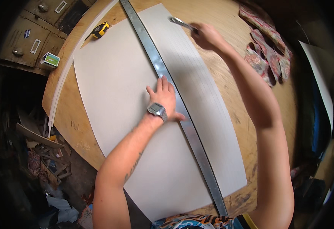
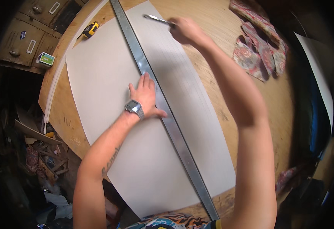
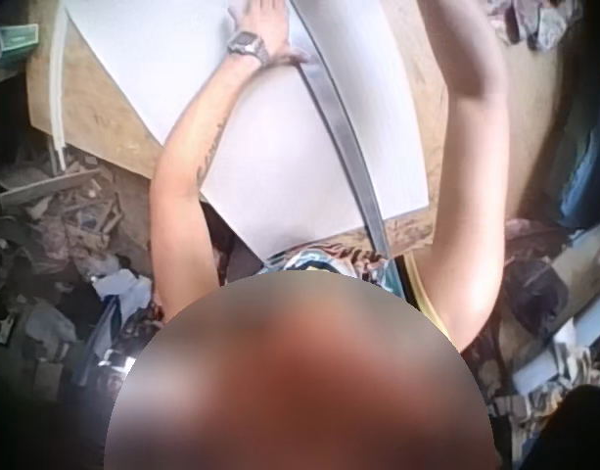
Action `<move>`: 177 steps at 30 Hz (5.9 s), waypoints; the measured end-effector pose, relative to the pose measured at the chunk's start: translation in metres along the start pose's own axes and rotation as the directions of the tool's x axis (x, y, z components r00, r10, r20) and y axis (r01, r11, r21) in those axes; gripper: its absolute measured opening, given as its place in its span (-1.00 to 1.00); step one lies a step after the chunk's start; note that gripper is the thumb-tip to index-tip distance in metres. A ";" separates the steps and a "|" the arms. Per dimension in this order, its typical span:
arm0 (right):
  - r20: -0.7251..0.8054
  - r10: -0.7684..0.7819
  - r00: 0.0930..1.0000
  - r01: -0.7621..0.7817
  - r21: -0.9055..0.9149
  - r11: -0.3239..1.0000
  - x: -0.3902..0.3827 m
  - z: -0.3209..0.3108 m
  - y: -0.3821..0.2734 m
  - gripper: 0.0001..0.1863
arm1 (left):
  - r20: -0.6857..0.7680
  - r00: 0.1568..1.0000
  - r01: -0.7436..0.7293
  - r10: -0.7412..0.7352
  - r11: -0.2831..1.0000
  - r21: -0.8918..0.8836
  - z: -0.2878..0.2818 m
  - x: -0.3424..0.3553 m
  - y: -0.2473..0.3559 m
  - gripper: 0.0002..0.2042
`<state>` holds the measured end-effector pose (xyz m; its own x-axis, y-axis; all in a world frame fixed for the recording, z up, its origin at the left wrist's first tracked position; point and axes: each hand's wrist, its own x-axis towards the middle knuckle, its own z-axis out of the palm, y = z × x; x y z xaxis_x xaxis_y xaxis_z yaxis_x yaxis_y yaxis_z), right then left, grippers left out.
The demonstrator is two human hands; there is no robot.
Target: The recorder uses a metal ruler as a guide to cut a straight line across a piece of fabric or upholstery material with scissors.
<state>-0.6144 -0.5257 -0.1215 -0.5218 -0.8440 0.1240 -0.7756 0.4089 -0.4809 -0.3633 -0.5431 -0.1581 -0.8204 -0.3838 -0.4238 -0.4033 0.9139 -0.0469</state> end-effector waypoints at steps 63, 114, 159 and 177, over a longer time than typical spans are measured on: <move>0.320 -0.050 0.946 0.065 -0.037 0.997 -0.520 0.041 -0.075 -0.45 | -0.036 0.990 0.139 -0.134 0.973 0.187 -0.011 -0.010 0.024 0.13; 0.322 0.404 0.856 -0.410 -0.053 0.910 -0.788 -0.034 -0.068 -0.28 | 0.004 0.995 0.099 -0.100 0.991 -0.093 0.066 -0.111 0.096 0.36; 0.175 0.597 0.783 -0.622 0.183 0.762 -0.819 0.019 -0.081 -0.15 | -0.504 0.813 0.130 -0.291 0.935 -0.330 0.136 -0.039 0.031 0.02; 0.203 0.590 0.781 -0.619 0.135 0.773 -0.816 0.009 -0.084 -0.22 | -0.501 0.811 0.147 -0.304 0.933 -0.329 0.134 -0.043 0.038 0.03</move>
<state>-0.1203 0.1250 -0.1899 -0.7935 -0.4884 -0.3631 -0.2284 0.7920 -0.5662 -0.2894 -0.4738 -0.2631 -0.7455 -0.6550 0.1236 -0.6297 0.7529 0.1914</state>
